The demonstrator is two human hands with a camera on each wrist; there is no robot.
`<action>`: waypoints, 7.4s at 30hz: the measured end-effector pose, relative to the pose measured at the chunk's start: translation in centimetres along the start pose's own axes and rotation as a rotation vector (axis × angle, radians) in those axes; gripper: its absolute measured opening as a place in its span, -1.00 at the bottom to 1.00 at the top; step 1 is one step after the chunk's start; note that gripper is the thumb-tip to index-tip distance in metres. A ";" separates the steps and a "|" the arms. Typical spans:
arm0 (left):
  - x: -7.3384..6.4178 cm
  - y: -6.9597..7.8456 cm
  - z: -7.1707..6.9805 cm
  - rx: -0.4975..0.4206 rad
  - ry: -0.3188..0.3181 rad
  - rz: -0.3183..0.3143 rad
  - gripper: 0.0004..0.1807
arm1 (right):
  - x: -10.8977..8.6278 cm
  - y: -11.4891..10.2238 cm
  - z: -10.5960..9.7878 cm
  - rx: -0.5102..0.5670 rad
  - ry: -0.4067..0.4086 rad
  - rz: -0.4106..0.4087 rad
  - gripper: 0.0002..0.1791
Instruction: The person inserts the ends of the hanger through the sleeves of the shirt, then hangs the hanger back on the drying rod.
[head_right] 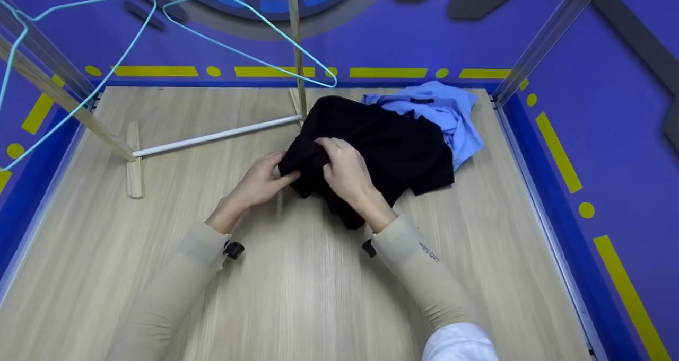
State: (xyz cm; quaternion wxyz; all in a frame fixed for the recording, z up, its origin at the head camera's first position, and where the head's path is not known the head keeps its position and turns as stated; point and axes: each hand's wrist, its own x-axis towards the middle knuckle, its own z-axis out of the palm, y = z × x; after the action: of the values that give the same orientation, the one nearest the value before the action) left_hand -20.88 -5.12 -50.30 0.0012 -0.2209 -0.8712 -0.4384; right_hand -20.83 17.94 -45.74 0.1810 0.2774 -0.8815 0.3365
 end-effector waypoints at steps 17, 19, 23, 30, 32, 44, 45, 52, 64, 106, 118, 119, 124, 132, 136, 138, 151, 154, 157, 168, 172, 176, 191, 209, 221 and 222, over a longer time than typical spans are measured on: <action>-0.2 0.2 -1.4 -0.079 0.148 -0.028 -0.73 | -0.6 2.5 -1.4 -0.319 -0.140 0.016 -0.43; -0.2 0.2 -1.6 -0.067 0.163 -0.030 -0.74 | -0.7 2.7 -1.7 -0.358 -0.200 0.081 -0.33; -0.2 0.4 -1.8 -0.031 0.170 -0.040 -0.73 | -0.9 3.4 -2.4 -0.398 -0.372 0.305 0.12; -0.2 0.4 -1.7 -0.003 0.127 -0.043 -0.67 | -1.6 5.9 -2.7 -0.302 -0.497 0.543 0.21; -0.2 0.4 -1.7 0.008 0.109 -0.047 -0.64 | -1.7 6.3 -2.5 -0.295 -0.486 0.546 0.11; -0.2 0.2 -1.2 0.050 0.021 -0.037 -0.43 | -1.8 6.2 -1.3 -0.204 -0.307 0.405 -0.70; -0.2 0.1 -1.1 0.056 0.018 -0.030 -0.42 | -1.9 6.1 -1.1 -0.191 -0.302 0.401 -0.69; -0.3 -0.2 -0.9 0.071 -0.003 -0.034 -0.24 | -2.0 5.5 -0.2 -0.092 -0.268 0.315 -0.68; -0.7 -0.4 -0.9 0.074 -0.079 -0.025 -0.07 | -2.2 4.4 1.9 0.067 -0.308 0.147 -0.84; -0.6 -0.5 -1.1 0.206 -0.045 -0.113 -0.31 | -5.3 7.4 -4.7 -0.288 -0.203 0.747 -0.33; -0.7 -0.5 -1.3 0.218 -0.185 -0.150 -0.21 | -6.2 8.2 -3.4 -0.268 -0.238 0.690 -0.41; -0.7 -0.6 -1.3 0.219 -0.188 -0.151 -0.21 | -6.2 8.2 -3.4 -0.272 -0.265 0.694 -0.41; -0.7 -0.6 -1.3 0.213 -0.201 -0.152 -0.20 | -6.2 8.3 -3.4 -0.327 -0.377 0.737 -0.41; -0.8 -0.9 -1.3 0.215 -0.206 -0.158 -0.19 | -6.6 9.0 -3.1 -0.359 -0.272 0.663 -0.84; -0.9 -0.8 -1.4 0.198 -0.209 -0.164 -0.21 | -6.6 9.0 -2.8 -0.332 -0.228 0.587 -0.82; -0.9 -0.8 -1.4 0.187 -0.201 -0.167 -0.22 | -6.4 8.7 -2.6 -0.302 -0.234 0.541 -0.80; -0.9 -1.1 -1.1 0.147 -0.107 -0.077 -0.45 | -4.4 6.6 0.1 -0.038 -0.350 0.353 -0.92; -1.1 -1.1 -1.2 0.154 -0.110 -0.081 -0.41 | -4.1 6.4 0.5 0.017 -0.380 0.360 -0.89; -1.2 -0.9 -1.4 0.157 -0.115 -0.086 -0.36 | -3.9 6.5 0.9 0.069 -0.398 0.364 -0.83; -1.2 -0.5 -1.5 0.169 -0.077 -0.034 -0.49 | -3.7 6.3 2.5 0.335 -0.397 0.425 -0.84; -1.4 -0.3 -1.5 0.176 -0.076 -0.031 -0.49 | -3.5 5.9 3.2 0.391 -0.441 0.402 -0.80; -1.4 -0.1 -1.5 0.189 -0.077 -0.029 -0.49 | -3.2 5.6 3.7 0.429 -0.484 0.360 -0.62; -1.3 -0.2 -1.7 0.222 -0.065 -0.089 -0.41 | -2.2 5.0 1.7 0.317 -0.360 0.335 -0.84; -1.8 -0.3 -2.4 0.191 -0.007 -0.133 -0.50 | -1.9 1.8 -0.8 0.187 -0.672 0.399 -0.70; -2.7 -0.1 -3.2 0.158 0.036 -0.129 -0.42 | -1.7 2.3 -1.6 0.410 -0.444 0.480 -0.84; -2.8 0.0 -3.3 0.151 0.035 -0.132 -0.41 | -1.5 2.4 -1.7 0.421 -0.427 0.491 -0.85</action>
State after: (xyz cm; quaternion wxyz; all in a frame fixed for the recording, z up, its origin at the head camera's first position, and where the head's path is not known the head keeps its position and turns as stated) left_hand -18.99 -8.75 -48.83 0.0041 -0.1545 -0.9143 -0.3745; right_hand -20.85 21.18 -46.46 -0.1533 0.1529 -0.8511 0.4783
